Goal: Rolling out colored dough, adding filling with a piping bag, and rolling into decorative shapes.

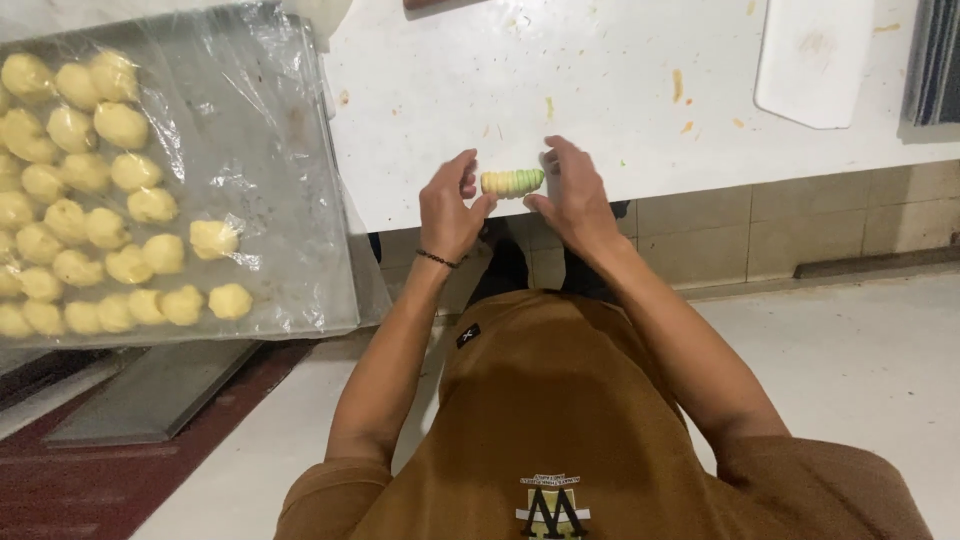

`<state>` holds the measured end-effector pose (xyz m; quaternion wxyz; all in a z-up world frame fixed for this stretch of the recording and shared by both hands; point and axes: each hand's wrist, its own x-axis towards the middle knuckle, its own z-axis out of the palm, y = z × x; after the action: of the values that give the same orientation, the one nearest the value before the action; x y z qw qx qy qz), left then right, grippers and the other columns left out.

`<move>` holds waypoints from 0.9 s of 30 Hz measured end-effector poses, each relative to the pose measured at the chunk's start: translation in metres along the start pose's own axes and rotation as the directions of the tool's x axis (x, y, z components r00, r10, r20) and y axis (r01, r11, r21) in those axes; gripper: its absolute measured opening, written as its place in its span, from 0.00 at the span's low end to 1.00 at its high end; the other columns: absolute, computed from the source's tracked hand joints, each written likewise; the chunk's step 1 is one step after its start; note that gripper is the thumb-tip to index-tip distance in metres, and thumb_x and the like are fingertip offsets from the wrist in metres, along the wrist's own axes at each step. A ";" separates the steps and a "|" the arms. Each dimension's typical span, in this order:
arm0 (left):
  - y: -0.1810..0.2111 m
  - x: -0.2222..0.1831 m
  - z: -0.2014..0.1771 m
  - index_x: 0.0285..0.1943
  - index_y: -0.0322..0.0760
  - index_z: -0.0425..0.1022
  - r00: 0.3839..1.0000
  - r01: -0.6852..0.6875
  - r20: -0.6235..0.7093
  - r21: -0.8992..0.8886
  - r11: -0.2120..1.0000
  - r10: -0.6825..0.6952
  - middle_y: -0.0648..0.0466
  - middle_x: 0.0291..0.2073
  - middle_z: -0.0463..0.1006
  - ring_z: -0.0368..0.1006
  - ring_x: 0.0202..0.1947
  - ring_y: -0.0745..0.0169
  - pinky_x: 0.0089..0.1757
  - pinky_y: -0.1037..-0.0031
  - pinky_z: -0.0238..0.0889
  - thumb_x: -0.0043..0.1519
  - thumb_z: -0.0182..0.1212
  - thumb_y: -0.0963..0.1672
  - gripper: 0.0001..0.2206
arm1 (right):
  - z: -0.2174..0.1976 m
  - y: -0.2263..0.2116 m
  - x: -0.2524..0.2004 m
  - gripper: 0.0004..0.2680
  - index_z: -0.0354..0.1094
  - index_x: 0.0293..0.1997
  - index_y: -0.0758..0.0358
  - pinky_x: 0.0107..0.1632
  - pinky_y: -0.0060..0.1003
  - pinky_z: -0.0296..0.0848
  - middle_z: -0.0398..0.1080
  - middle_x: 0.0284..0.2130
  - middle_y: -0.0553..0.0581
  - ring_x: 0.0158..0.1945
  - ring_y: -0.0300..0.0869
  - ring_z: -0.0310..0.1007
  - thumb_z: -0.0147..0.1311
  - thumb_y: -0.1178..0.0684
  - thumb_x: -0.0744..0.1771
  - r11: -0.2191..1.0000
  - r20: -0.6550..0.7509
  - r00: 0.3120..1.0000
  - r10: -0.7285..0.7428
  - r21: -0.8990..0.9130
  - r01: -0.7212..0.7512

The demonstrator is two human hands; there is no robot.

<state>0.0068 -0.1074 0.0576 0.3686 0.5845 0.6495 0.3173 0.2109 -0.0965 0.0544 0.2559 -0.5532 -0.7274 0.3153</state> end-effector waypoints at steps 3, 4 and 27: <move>-0.004 -0.001 0.007 0.62 0.24 0.72 0.999 -0.027 0.033 0.008 1.000 0.026 0.38 0.42 0.81 0.79 0.40 0.49 0.43 0.68 0.78 0.52 0.74 0.35 0.27 | 0.015 0.005 -0.003 0.28 0.53 0.67 0.69 0.50 0.53 0.76 0.70 0.43 0.66 0.47 0.59 0.73 0.67 0.66 0.61 0.997 0.031 0.998 -0.055 -0.061 0.057; -0.006 -0.002 0.011 0.63 0.26 0.72 0.999 -0.029 0.040 0.032 0.999 0.027 0.40 0.41 0.81 0.79 0.40 0.51 0.43 0.68 0.79 0.53 0.73 0.34 0.27 | 0.021 0.008 -0.004 0.29 0.52 0.69 0.66 0.48 0.53 0.75 0.72 0.43 0.63 0.46 0.57 0.72 0.64 0.65 0.62 0.988 0.047 0.996 -0.081 -0.126 0.086; 0.107 0.006 -0.047 0.76 0.31 0.58 0.984 0.102 -0.161 0.120 0.988 -0.082 0.41 0.60 0.71 0.69 0.47 0.50 0.41 0.63 0.67 0.59 0.68 0.39 0.34 | -0.068 0.010 0.119 0.05 0.66 0.28 0.59 0.32 0.38 0.65 0.67 0.24 0.52 0.26 0.40 0.60 0.51 0.56 0.66 0.997 0.931 0.361 -0.059 0.075 -0.032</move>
<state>0.0232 -0.0884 0.1719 0.2927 0.5497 0.7217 0.3023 0.2355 0.0327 0.0955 -0.1755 -0.2614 -0.7359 0.5994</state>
